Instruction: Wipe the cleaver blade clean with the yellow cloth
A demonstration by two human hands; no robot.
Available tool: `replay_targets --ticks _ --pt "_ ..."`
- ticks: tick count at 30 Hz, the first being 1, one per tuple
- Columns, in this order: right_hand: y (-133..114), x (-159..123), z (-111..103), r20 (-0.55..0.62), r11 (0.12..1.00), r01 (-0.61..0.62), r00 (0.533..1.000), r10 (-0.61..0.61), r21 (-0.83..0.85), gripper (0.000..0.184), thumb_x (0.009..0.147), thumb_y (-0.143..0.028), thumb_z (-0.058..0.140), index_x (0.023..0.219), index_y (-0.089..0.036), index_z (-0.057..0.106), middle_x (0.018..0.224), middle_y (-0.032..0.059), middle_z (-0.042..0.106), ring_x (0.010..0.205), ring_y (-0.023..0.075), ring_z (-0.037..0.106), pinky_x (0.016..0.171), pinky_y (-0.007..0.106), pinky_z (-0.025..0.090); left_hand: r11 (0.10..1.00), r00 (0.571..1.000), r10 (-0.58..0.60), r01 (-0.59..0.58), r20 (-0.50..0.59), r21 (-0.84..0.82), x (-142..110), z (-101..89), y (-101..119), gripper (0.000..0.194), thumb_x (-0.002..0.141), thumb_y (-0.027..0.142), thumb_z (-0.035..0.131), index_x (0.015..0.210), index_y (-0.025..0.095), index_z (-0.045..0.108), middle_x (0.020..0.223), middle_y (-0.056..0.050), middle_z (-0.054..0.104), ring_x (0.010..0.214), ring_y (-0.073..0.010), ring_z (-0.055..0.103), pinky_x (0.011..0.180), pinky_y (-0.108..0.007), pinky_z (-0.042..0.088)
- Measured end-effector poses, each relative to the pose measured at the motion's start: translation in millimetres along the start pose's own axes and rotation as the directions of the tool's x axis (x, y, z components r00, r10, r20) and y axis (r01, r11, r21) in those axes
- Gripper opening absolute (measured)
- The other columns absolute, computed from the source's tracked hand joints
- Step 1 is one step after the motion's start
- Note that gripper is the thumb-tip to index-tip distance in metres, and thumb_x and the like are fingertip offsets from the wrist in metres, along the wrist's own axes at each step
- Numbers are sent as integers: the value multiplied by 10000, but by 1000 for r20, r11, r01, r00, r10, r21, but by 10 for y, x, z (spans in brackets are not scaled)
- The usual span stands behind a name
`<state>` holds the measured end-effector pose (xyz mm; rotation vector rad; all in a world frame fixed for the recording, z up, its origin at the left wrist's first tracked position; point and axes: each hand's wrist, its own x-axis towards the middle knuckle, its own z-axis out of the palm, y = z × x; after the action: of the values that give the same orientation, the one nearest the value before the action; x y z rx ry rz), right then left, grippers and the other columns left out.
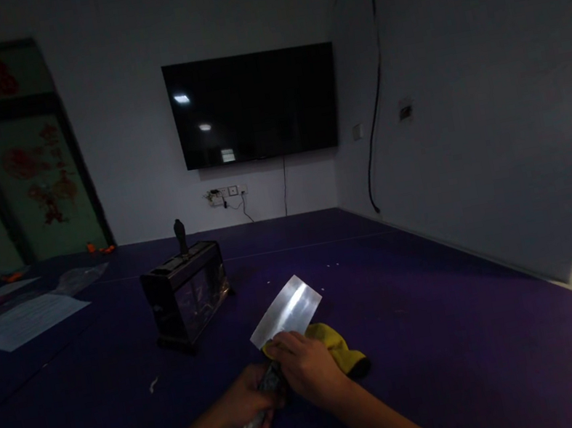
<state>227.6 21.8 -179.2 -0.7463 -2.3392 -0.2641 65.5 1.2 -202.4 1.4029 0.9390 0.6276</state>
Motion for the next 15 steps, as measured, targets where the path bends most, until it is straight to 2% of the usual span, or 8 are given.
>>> replay_targets --ticks 6,10,15 --pt "102 -21 -5 -29 997 -69 997 68 -46 399 765 -60 380 1079 -205 578 1038 83 598 868 183 576 727 303 488 1000 1000 -18 18 -4 -14 -53 -7 64 138 562 214 563 659 155 485 393 72 454 297 -90 434 325 -183 342" --pt "128 -24 -22 -43 989 -129 991 127 -67 395 773 -68 378 1077 -218 581 1036 74 597 849 175 580 716 289 486 1000 1000 -26 26 7 -11 -70 -8 81 153 567 212 560 685 157 479 393 80 449 295 -89 429 333 -183 337" --pt "120 -27 -5 -57 988 -143 989 140 -56 395 771 -67 382 1077 -214 584 1039 71 595 850 169 578 726 274 482 999 999 -41 41 -1 12 -58 -5 68 153 575 231 560 682 153 483 397 79 452 302 -87 436 341 -178 335"
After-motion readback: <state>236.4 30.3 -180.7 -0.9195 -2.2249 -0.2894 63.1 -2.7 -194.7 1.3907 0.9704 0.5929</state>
